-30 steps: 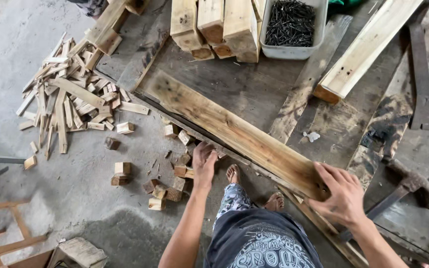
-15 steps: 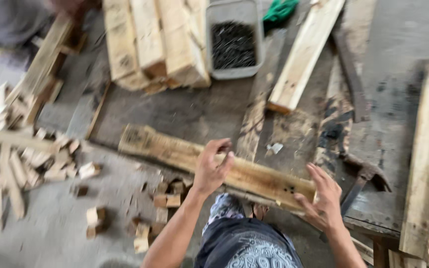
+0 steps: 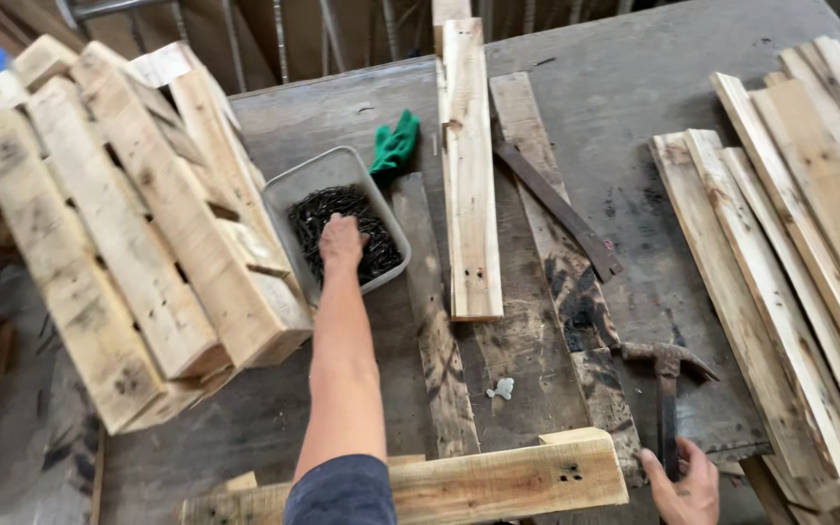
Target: The person hammers nails into wooden planks and blocks using a hammer, then stacks the assembled pieces on a pile. The person repeatedly picks up planks, aligns them with blocks, and drives nails to join them before moving the finished units aside.
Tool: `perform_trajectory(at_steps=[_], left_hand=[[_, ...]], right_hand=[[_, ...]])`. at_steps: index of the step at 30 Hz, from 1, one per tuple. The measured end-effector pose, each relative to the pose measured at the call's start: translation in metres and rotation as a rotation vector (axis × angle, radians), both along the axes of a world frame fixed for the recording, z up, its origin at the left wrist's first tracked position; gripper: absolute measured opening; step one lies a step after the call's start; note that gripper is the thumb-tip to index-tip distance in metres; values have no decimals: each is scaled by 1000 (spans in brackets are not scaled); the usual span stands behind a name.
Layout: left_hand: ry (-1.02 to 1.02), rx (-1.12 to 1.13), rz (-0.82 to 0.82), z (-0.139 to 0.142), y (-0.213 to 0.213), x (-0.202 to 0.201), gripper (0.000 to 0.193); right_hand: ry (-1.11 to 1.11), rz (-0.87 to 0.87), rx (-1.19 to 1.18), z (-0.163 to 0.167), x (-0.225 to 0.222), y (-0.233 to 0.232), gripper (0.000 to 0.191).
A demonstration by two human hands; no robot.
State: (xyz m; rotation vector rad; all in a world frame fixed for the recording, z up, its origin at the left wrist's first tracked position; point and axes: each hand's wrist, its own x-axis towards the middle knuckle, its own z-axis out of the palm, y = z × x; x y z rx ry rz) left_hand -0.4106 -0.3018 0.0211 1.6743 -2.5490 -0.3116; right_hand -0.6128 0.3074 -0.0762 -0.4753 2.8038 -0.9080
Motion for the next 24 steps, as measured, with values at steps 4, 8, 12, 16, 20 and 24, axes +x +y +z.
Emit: perform_trajectory(at_steps=[4, 8, 12, 16, 20, 24], left_hand=[[26, -54, -172, 0, -8, 5, 21], [101, 62, -80, 19, -17, 7, 20], [237, 163, 77, 54, -18, 6, 20], [406, 146, 54, 77, 2, 14, 17], [1012, 479, -51, 66, 73, 24, 18], [1439, 1128, 145, 39, 192, 37, 9]], right_hand=[[95, -32, 74, 4, 1, -12, 79], [88, -56, 66, 13, 2, -19, 73], [22, -74, 173, 23, -1, -27, 68], [37, 5, 153, 28, -19, -34, 64], [-169, 162, 56, 24, -47, -32, 73], [-752, -1, -338, 18, -63, -31, 37]])
